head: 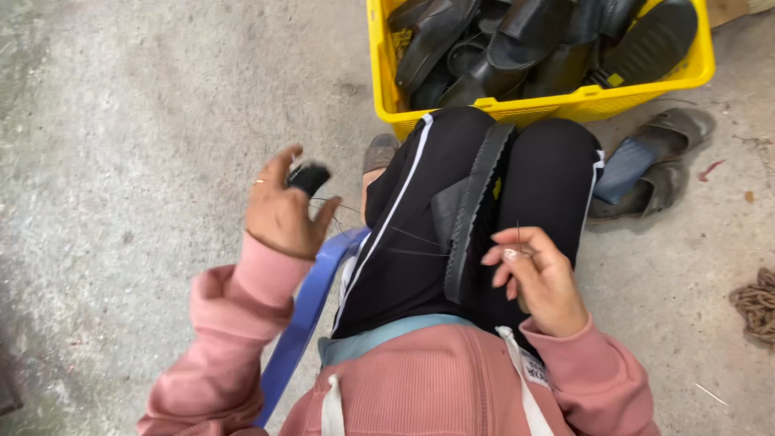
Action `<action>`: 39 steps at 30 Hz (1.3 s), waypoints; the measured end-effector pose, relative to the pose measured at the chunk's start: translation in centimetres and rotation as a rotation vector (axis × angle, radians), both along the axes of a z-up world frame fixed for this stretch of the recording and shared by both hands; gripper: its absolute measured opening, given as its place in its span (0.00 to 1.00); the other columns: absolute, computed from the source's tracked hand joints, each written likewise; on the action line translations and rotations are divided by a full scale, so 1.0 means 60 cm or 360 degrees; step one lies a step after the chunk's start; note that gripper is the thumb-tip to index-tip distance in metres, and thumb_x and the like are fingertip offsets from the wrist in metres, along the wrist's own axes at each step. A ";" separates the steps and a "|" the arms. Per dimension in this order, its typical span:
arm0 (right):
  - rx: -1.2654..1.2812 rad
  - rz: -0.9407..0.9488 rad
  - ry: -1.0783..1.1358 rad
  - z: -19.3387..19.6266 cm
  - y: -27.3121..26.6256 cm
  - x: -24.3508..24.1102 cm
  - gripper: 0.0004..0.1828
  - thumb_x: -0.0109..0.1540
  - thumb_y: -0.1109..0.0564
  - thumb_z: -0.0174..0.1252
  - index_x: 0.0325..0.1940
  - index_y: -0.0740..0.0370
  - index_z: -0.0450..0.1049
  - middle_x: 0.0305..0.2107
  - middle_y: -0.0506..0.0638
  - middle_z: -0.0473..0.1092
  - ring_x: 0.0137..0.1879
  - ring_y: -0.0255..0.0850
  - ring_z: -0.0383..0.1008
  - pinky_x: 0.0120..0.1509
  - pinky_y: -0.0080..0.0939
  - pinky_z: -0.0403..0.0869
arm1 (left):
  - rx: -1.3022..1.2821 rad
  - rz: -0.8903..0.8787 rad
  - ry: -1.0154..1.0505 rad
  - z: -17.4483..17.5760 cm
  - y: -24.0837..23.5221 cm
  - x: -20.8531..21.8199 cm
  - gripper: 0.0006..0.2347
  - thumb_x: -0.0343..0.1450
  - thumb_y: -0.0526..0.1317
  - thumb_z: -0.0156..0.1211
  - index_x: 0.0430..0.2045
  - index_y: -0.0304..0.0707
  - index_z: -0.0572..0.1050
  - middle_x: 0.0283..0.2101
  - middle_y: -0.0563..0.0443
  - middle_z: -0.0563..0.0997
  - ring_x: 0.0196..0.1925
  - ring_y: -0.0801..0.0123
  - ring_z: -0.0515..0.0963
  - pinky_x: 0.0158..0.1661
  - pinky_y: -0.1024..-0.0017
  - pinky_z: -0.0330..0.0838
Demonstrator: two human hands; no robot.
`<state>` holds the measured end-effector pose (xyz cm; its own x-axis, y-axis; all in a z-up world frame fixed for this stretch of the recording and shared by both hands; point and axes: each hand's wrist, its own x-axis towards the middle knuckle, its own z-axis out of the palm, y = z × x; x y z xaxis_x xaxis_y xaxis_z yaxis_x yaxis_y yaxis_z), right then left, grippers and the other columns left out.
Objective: The person sits on a blue stool and sews a black slipper held on their lap using a needle and thread. They repeatedly push the needle through the slipper's sole and pull the thread tight to secure the stitching.
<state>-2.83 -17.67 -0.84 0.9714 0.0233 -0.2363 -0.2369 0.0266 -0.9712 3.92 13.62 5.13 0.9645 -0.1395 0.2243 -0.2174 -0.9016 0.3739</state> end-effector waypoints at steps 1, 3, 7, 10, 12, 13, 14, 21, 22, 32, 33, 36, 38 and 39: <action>-0.0084 -0.0009 -0.0076 -0.016 -0.008 -0.006 0.11 0.63 0.65 0.48 0.48 0.73 0.70 0.30 0.61 0.74 0.26 0.41 0.73 0.22 0.33 0.73 | -0.0005 0.0070 -0.0069 -0.013 0.007 -0.001 0.23 0.57 0.39 0.76 0.47 0.42 0.78 0.56 0.38 0.72 0.53 0.41 0.76 0.49 0.54 0.75; -0.0238 0.0018 -0.0223 0.018 0.006 -0.007 0.12 0.65 0.64 0.48 0.51 0.72 0.70 0.31 0.60 0.73 0.28 0.42 0.75 0.25 0.35 0.75 | -0.0544 -0.0061 0.0246 0.018 -0.075 -0.045 0.24 0.58 0.45 0.73 0.48 0.43 0.74 0.53 0.41 0.76 0.49 0.41 0.79 0.45 0.54 0.77; -0.0684 0.0115 -0.0579 0.074 0.018 -0.009 0.18 0.63 0.62 0.54 0.58 0.70 0.71 0.31 0.56 0.75 0.27 0.39 0.77 0.26 0.33 0.77 | -0.0789 -0.0372 0.0501 -0.034 -0.177 -0.089 0.41 0.55 0.60 0.69 0.62 0.46 0.61 0.46 0.33 0.78 0.48 0.41 0.80 0.47 0.56 0.77; -0.1239 0.0351 -0.0738 0.123 0.030 0.004 0.23 0.62 0.54 0.57 0.62 0.52 0.73 0.29 0.49 0.75 0.30 0.44 0.77 0.30 0.42 0.76 | -0.1286 -0.0084 0.0697 -0.120 -0.150 -0.090 0.39 0.49 0.53 0.78 0.55 0.44 0.69 0.32 0.54 0.79 0.29 0.71 0.81 0.28 0.77 0.75; -0.1348 0.0452 -0.0724 0.111 0.029 0.001 0.21 0.63 0.52 0.56 0.61 0.47 0.74 0.28 0.46 0.74 0.29 0.42 0.76 0.30 0.42 0.76 | -0.1294 -0.0007 0.0780 -0.126 -0.130 -0.092 0.36 0.47 0.51 0.80 0.49 0.43 0.72 0.30 0.54 0.80 0.28 0.72 0.82 0.30 0.80 0.76; -0.1465 0.0546 -0.0731 0.104 0.028 0.004 0.20 0.63 0.50 0.54 0.59 0.41 0.75 0.26 0.44 0.74 0.28 0.41 0.75 0.30 0.41 0.75 | -0.1306 0.0059 0.0843 -0.129 -0.119 -0.089 0.32 0.45 0.49 0.82 0.43 0.42 0.76 0.29 0.54 0.81 0.28 0.72 0.82 0.32 0.82 0.77; -0.1454 0.0555 -0.0737 0.104 0.033 0.009 0.20 0.63 0.50 0.54 0.59 0.41 0.75 0.26 0.44 0.74 0.28 0.41 0.75 0.30 0.41 0.75 | -0.1301 0.0073 0.0838 -0.138 -0.114 -0.087 0.32 0.45 0.49 0.82 0.43 0.42 0.76 0.29 0.54 0.81 0.28 0.72 0.82 0.32 0.82 0.77; -0.1603 0.0683 -0.0700 0.084 0.041 0.012 0.20 0.64 0.46 0.50 0.59 0.30 0.73 0.24 0.41 0.72 0.26 0.42 0.74 0.29 0.42 0.75 | -0.1352 -0.0032 0.0655 -0.133 -0.103 -0.084 0.21 0.49 0.48 0.80 0.27 0.38 0.79 0.24 0.50 0.80 0.25 0.65 0.83 0.30 0.75 0.78; -0.1603 0.0685 -0.0693 0.082 0.041 0.011 0.20 0.63 0.45 0.50 0.59 0.29 0.73 0.24 0.41 0.71 0.26 0.42 0.73 0.28 0.42 0.75 | -0.1336 -0.0055 0.0619 -0.131 -0.103 -0.082 0.20 0.49 0.48 0.80 0.27 0.38 0.79 0.23 0.50 0.81 0.25 0.65 0.83 0.30 0.75 0.78; -0.1995 0.0758 -0.0767 0.092 0.040 -0.009 0.23 0.65 0.45 0.51 0.66 0.30 0.67 0.21 0.39 0.60 0.18 0.40 0.67 0.21 0.43 0.71 | -0.1000 -0.0240 0.0403 -0.076 -0.117 -0.085 0.16 0.60 0.53 0.69 0.26 0.41 0.77 0.27 0.58 0.80 0.29 0.72 0.80 0.34 0.74 0.73; -0.2127 0.0786 -0.0758 0.103 0.039 -0.010 0.24 0.65 0.44 0.51 0.66 0.31 0.67 0.21 0.39 0.62 0.18 0.41 0.69 0.19 0.44 0.70 | -0.1008 -0.0332 0.0439 -0.068 -0.120 -0.085 0.16 0.62 0.53 0.66 0.29 0.41 0.77 0.31 0.55 0.81 0.34 0.68 0.80 0.38 0.72 0.73; -0.2482 0.0884 -0.0729 0.110 0.029 -0.011 0.30 0.63 0.41 0.51 0.71 0.31 0.60 0.18 0.38 0.63 0.15 0.39 0.67 0.17 0.42 0.67 | -0.0987 -0.0421 0.0368 -0.072 -0.133 -0.096 0.16 0.64 0.53 0.64 0.28 0.38 0.78 0.31 0.52 0.82 0.36 0.64 0.82 0.50 0.66 0.71; -0.2708 0.0949 -0.0713 0.113 0.022 0.000 0.36 0.63 0.39 0.50 0.76 0.29 0.53 0.15 0.36 0.63 0.13 0.36 0.64 0.16 0.39 0.65 | -0.0958 -0.0421 0.0256 -0.076 -0.142 -0.100 0.16 0.64 0.52 0.64 0.23 0.36 0.79 0.27 0.52 0.83 0.34 0.64 0.84 0.57 0.63 0.71; -0.2641 0.1051 -0.0636 0.118 0.021 0.010 0.35 0.62 0.40 0.50 0.74 0.25 0.53 0.14 0.37 0.65 0.13 0.40 0.68 0.16 0.44 0.68 | -0.1059 -0.0424 0.0313 -0.074 -0.145 -0.101 0.13 0.65 0.50 0.65 0.24 0.38 0.78 0.28 0.55 0.82 0.35 0.67 0.84 0.54 0.65 0.72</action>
